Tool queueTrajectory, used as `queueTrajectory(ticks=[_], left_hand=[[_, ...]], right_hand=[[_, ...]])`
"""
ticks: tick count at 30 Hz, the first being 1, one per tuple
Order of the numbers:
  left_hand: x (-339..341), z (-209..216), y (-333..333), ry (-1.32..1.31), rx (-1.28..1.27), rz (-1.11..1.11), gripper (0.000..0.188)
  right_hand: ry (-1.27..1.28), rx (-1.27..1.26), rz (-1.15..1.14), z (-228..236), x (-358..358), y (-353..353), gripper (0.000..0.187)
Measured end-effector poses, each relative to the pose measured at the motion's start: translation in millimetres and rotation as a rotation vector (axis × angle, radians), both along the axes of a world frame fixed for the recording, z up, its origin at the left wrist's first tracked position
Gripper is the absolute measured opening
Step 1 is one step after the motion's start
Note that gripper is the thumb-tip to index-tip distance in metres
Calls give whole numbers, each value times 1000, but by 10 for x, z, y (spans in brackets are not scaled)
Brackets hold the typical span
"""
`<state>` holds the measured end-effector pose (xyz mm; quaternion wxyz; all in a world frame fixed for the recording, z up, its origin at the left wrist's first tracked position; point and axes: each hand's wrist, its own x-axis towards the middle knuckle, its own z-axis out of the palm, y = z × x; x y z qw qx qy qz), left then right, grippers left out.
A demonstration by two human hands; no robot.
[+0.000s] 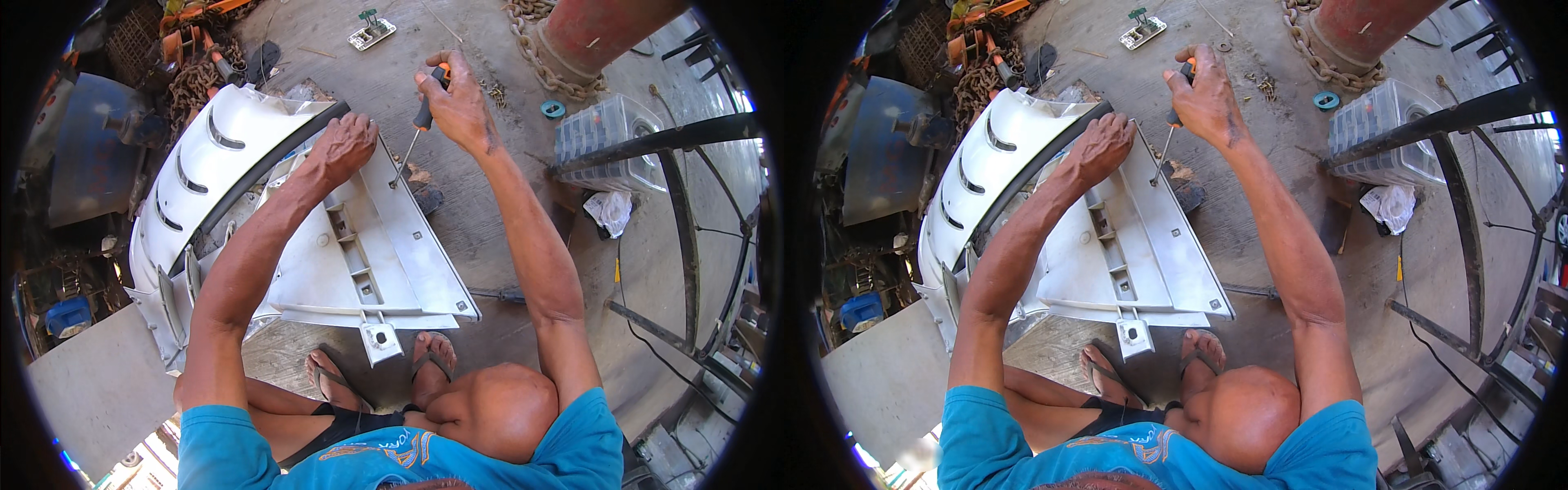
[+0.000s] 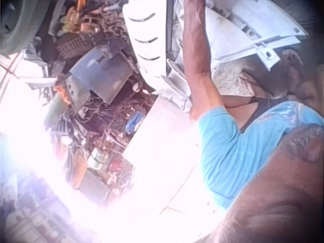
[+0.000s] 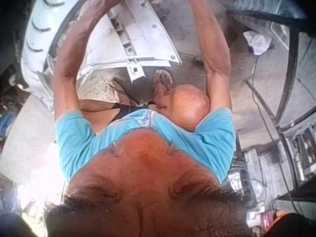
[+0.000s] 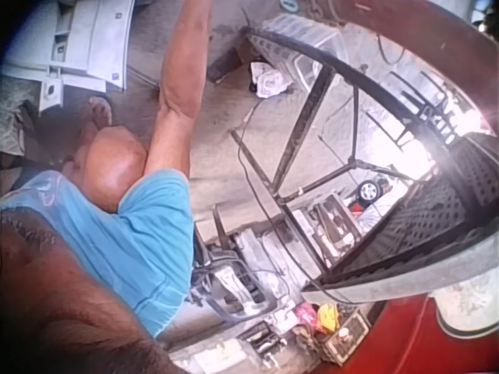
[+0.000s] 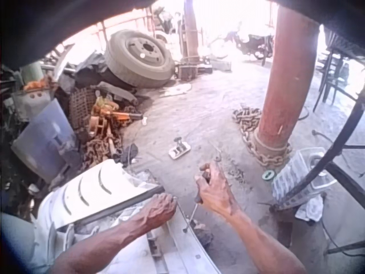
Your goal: The person sits on the floor and uses a screwdriver to fasten screws into a white plastic automotive part, likely a bumper cover. They repeatedly position the part, insert screws, and tighten them while adjusting the part's orientation.
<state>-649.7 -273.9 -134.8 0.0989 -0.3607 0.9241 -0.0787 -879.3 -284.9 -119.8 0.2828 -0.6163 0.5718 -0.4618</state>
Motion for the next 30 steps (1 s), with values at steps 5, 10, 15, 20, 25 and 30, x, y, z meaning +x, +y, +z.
queueTrajectory(ticks=[5, 10, 15, 20, 25, 30], left_hand=[[-43, -48, 36, -20, -67, 32, 14], [-71, -23, 40, -9, -49, 61, 11], [27, -27, -104, 45, -22, -200, 11], [28, -12, -111, 65, 23, -81, 12], [-89, -100, -17, 53, -19, 173, 12], [-131, -193, 73, 151, -26, 298, 10]], right_hand=[[17, -22, -2, 22, 22, 23, 35], [17, -3, -7, 44, 8, 27, 36], [-144, 86, -26, 142, 37, 77, 37], [-433, 161, -49, 174, 26, 204, 34], [-586, 266, -173, -69, -96, 166, 34], [-276, 542, 15, 62, 23, 213, 31]])
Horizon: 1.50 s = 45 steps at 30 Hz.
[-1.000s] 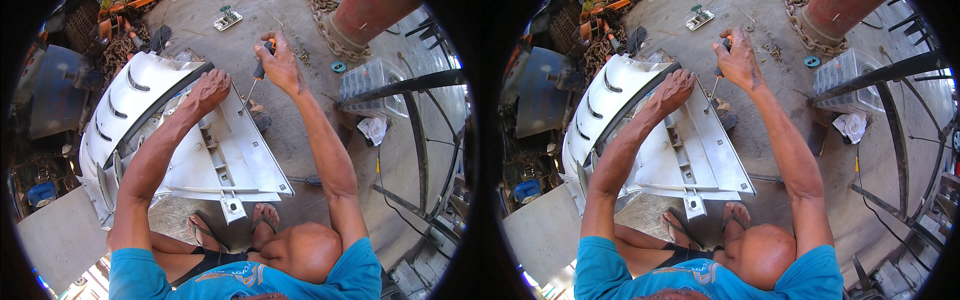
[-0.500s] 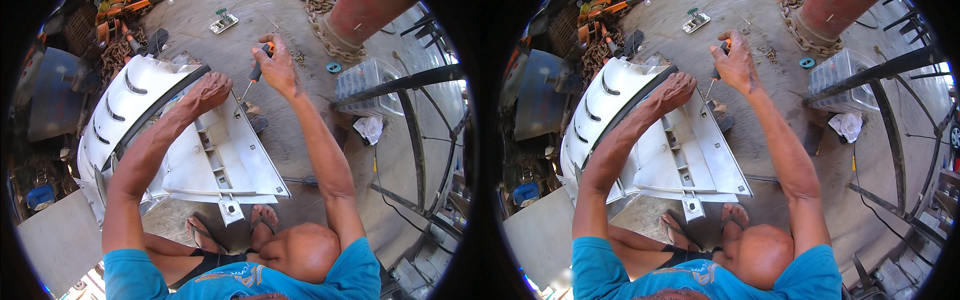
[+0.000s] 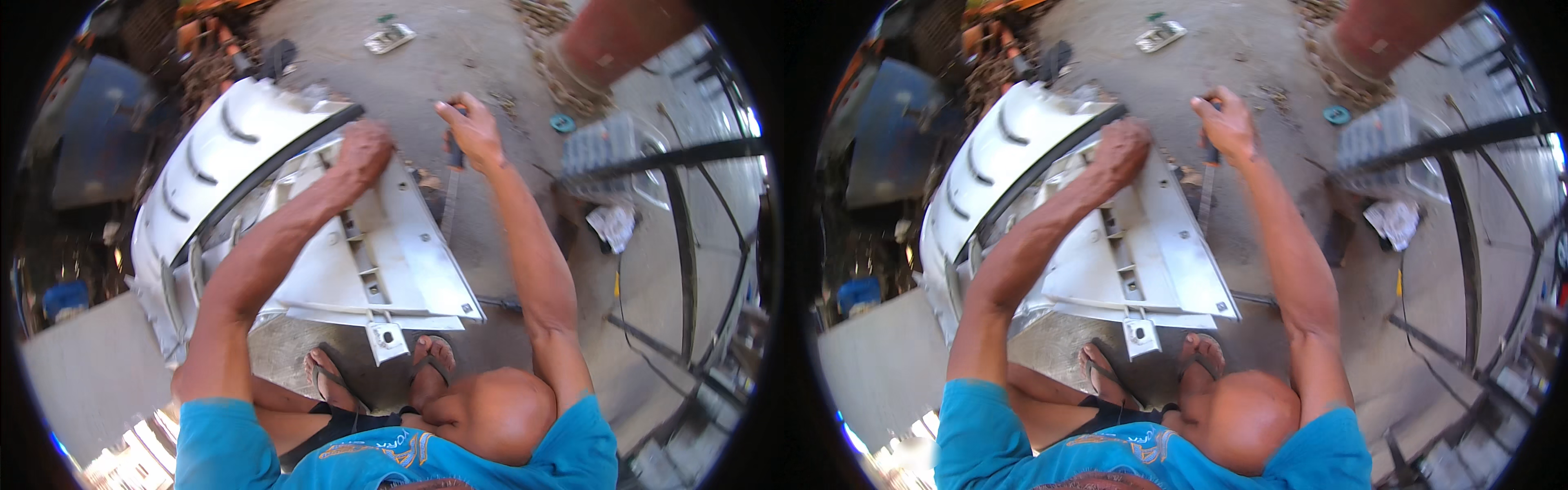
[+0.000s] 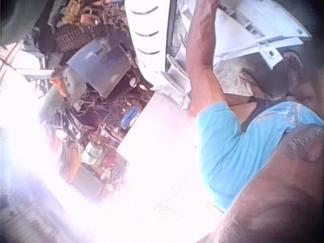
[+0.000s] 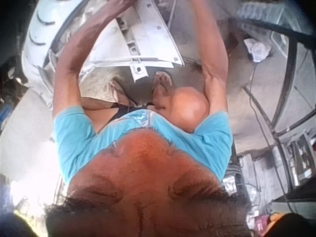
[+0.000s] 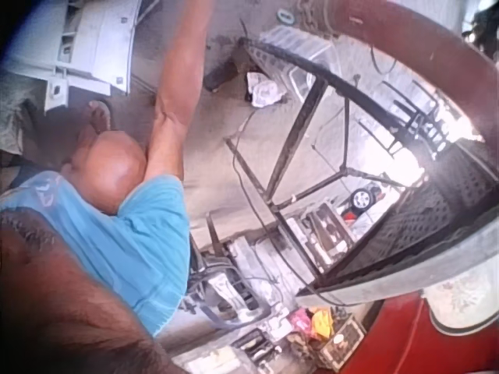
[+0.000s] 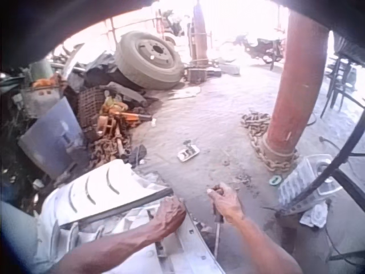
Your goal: The person sits on the floor and uses a screwdriver to fasten screws into a white plastic automotive part, likely a bumper cover. They repeatedly position the part, insert screws, and tighten them while adjusting the part's orientation.
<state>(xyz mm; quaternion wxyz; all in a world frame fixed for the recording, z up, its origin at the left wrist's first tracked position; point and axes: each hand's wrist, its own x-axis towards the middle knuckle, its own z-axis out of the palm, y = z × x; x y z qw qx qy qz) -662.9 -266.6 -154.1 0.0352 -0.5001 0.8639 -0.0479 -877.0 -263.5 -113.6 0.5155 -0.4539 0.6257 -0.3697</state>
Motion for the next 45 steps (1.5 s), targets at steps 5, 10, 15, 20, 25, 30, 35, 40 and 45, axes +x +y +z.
queueTrajectory(ticks=[5, 10, 15, 20, 25, 30, 35, 40, 45], left_hand=[[-208, -175, 26, 100, -47, 82, 11], [-386, -268, 75, -158, -112, 118, 23], [-415, -220, 112, -275, -95, 140, 29], [-425, -204, 112, -231, -56, 142, 28], [-302, -179, 118, -88, -87, 70, 26], [-206, -38, 84, 30, 81, -5, 28], [-49, -209, 69, 136, -44, -44, 22], [-86, 147, -21, 239, 197, -103, 14], [-109, 145, 3, 203, 192, 53, 17]], right_hand=[[287, 31, 380, -76, 132, 73, 38], [250, -45, 454, -400, 208, 166, 29], [130, 72, 426, -379, 263, 264, 21], [210, -64, 433, -462, 291, 287, 23], [353, -179, 385, -543, 375, 291, 26], [396, -113, 324, -524, 442, 274, 28], [234, -161, 297, -685, 556, 237, 27], [301, -52, 270, -670, 356, 243, 34], [308, 6, 274, -613, 398, 268, 42]])
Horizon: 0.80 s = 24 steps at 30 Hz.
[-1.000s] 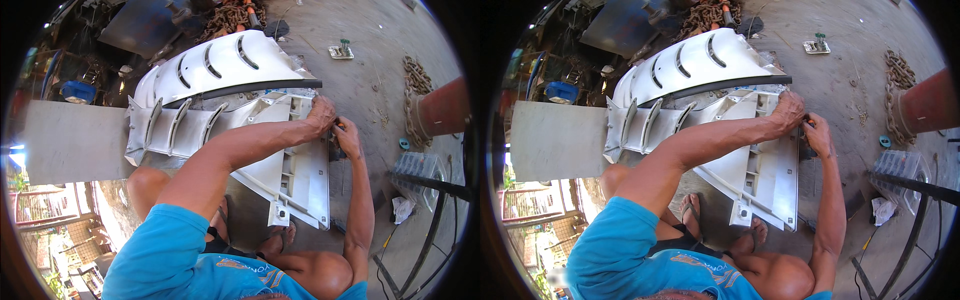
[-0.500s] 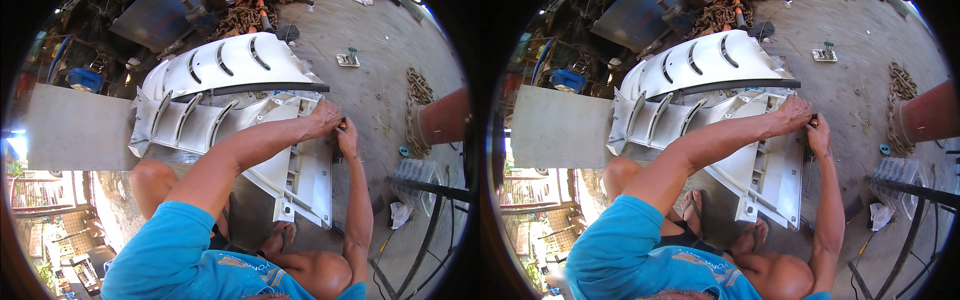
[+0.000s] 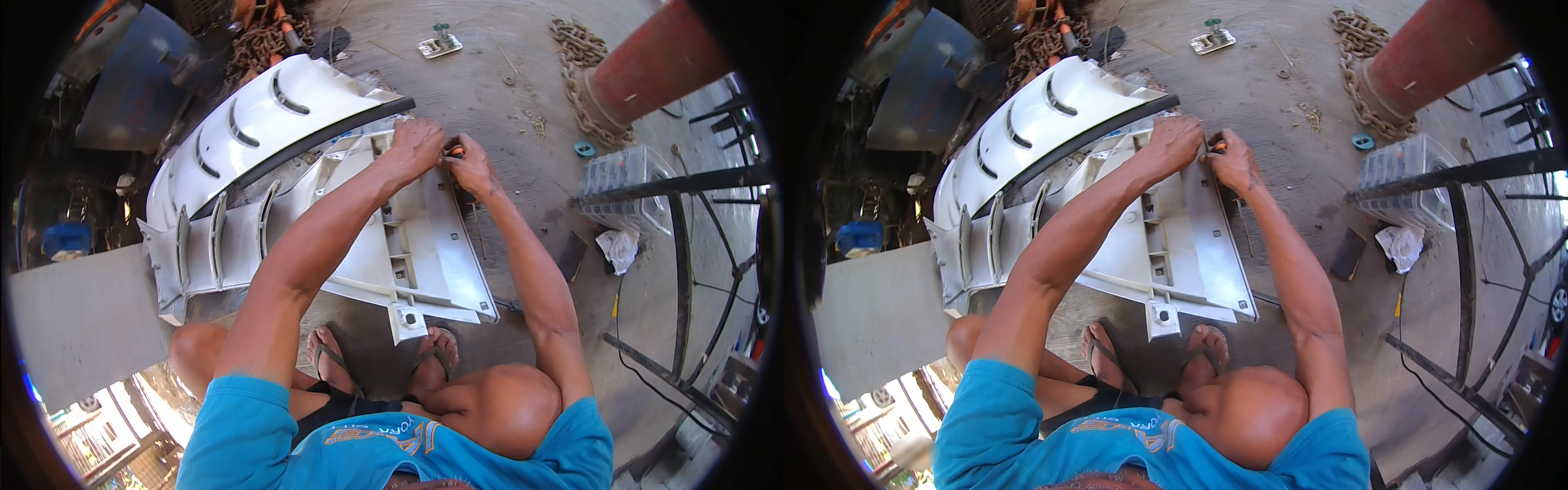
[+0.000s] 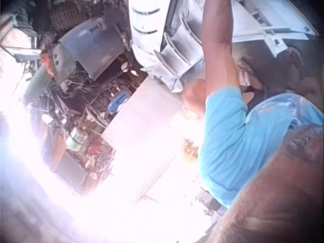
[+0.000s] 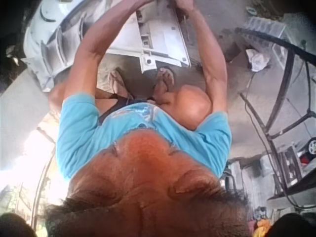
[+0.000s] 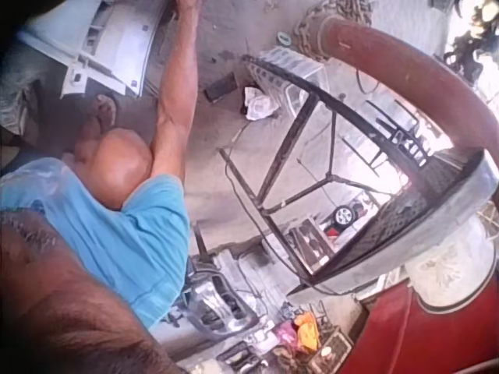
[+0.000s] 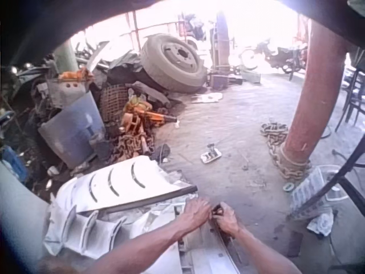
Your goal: The person sits on the floor and uses a screwdriver to fasten screws into a white plastic automotive part, likely a bumper cover. They repeatedly position the part, insert screws, and tighten them while adjusting the part's orientation.
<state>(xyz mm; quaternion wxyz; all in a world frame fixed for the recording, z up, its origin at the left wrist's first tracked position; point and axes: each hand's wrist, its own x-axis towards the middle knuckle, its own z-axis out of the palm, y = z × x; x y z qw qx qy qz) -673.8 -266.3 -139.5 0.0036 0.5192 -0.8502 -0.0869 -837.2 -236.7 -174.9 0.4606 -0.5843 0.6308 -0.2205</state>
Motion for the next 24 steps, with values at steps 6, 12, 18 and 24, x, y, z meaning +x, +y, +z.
queueTrajectory(ticks=[6, 12, 18, 24], left_hand=[[-33, -6, 32, 94, 18, 182, 19], [-83, -62, 40, 38, 0, 174, 18], [-68, -53, -65, 63, 15, 221, 19], [-98, 21, -100, 4, 58, 154, 22]], right_hand=[[41, -66, -11, 41, -2, 50, 46], [54, -75, -16, 126, 23, 85, 45], [-5, -71, -21, 43, -9, 66, 46], [-96, -9, -58, -44, -36, 53, 44]])
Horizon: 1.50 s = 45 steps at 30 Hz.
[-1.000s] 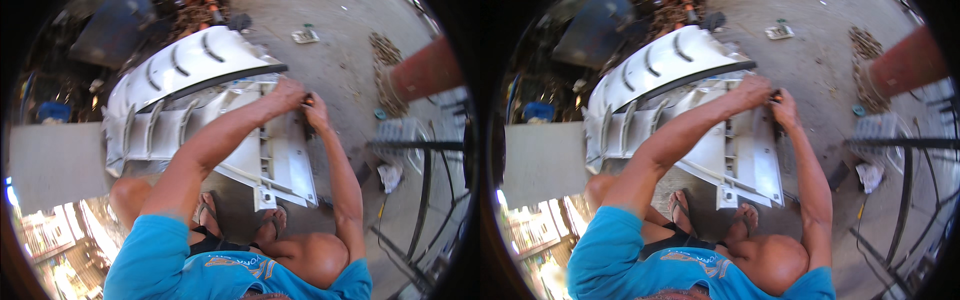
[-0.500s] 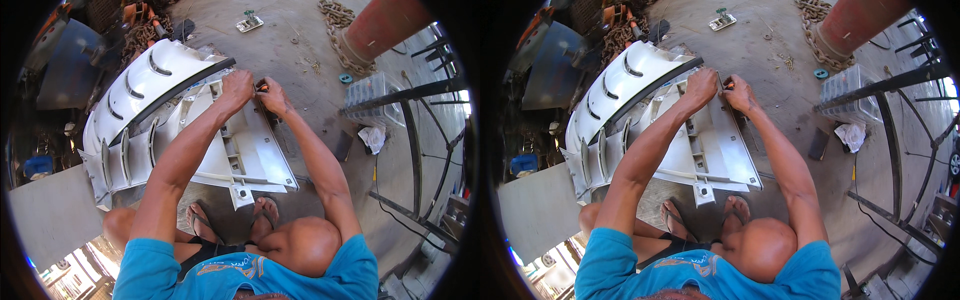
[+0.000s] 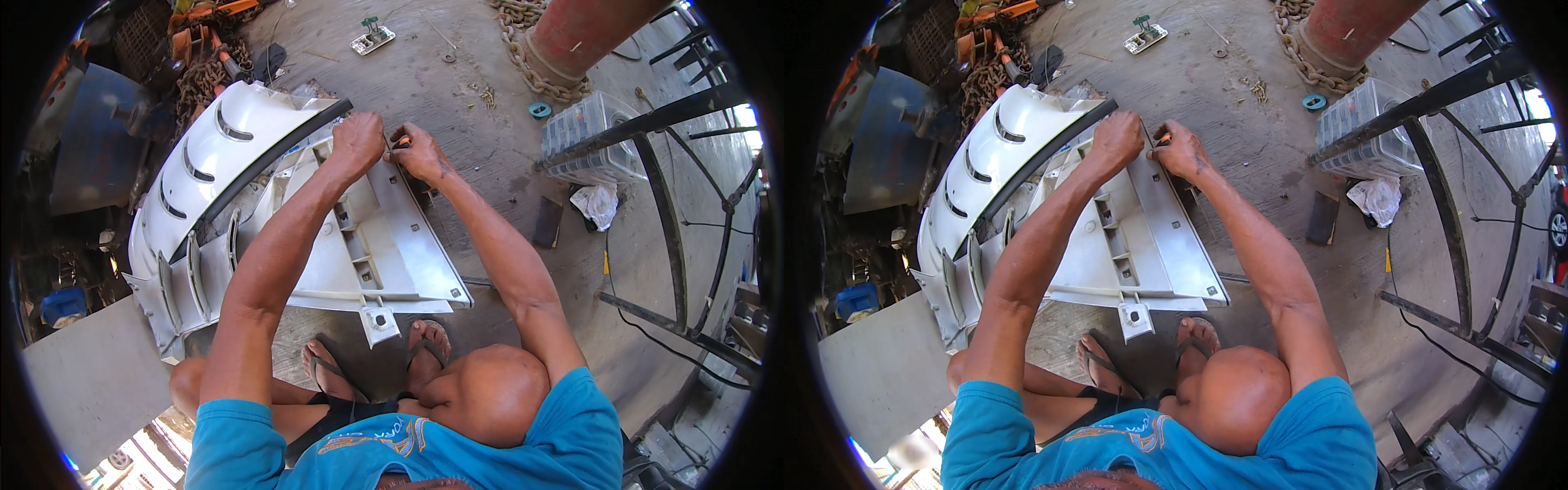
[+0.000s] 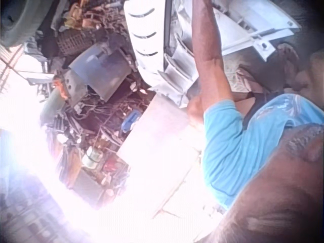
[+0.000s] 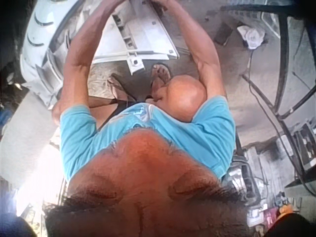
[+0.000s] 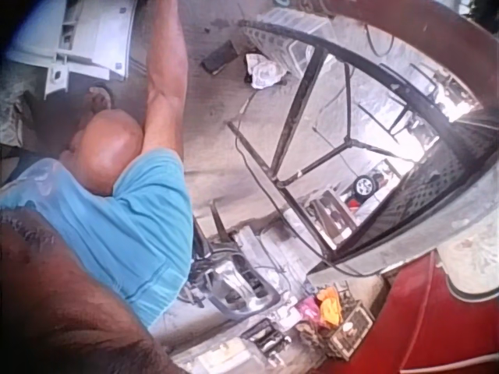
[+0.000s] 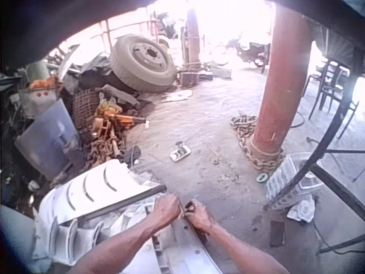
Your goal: The person sits on the floor and uses a screwdriver to fasten screws into a white plastic automotive part, likely a bumper cover. They repeatedly position the part, insert screws, and tighten them while adjusting the part's orientation.
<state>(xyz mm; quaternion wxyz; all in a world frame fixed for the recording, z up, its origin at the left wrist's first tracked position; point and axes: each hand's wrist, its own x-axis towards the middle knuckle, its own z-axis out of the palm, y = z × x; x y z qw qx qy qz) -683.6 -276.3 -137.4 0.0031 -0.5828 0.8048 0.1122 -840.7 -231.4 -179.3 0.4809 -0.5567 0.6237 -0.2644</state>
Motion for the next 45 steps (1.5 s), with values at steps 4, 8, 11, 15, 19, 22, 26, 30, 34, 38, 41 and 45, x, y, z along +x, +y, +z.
queueTrajectory(ticks=[4, 8, 11, 15, 19, 22, 26, 30, 34, 38, 41, 45], left_hand=[[39, -44, 97, 50, -55, 18, 23], [23, -35, 186, 39, -106, -11, 25], [54, -31, 173, -11, -97, -57, 26], [-2, -32, 153, -119, -48, -6, 22], [19, -28, 249, -187, -208, -177, 17], [167, -36, 199, -177, -234, -329, 15], [238, 47, 105, -86, 2, -380, 14], [409, 27, 164, 200, 34, -190, 21], [449, -26, 402, 206, -270, -28, 48], [383, 221, 439, 54, -53, 138, 66], [364, 189, 404, 33, -71, 127, 65], [442, 20, 328, 86, -115, 135, 56]], right_hand=[[-123, 213, -39, 99, 10, -13, 47], [-72, 125, -4, 46, -32, -17, 46], [-36, 76, 16, -9, -55, -26, 47], [27, 42, 20, -4, -52, -18, 47], [35, 78, -2, 3, -44, -16, 47], [48, 69, 7, 66, -10, -6, 46], [121, -88, 49, -4, -34, 35, 39], [206, -239, 87, 52, 21, 11, 34], [253, -449, 104, 69, 51, -8, 27], [319, -472, 166, 244, 198, 39, 22], [372, -477, 178, 241, 266, 15, 19], [391, -500, 172, 184, 367, -49, 18]])
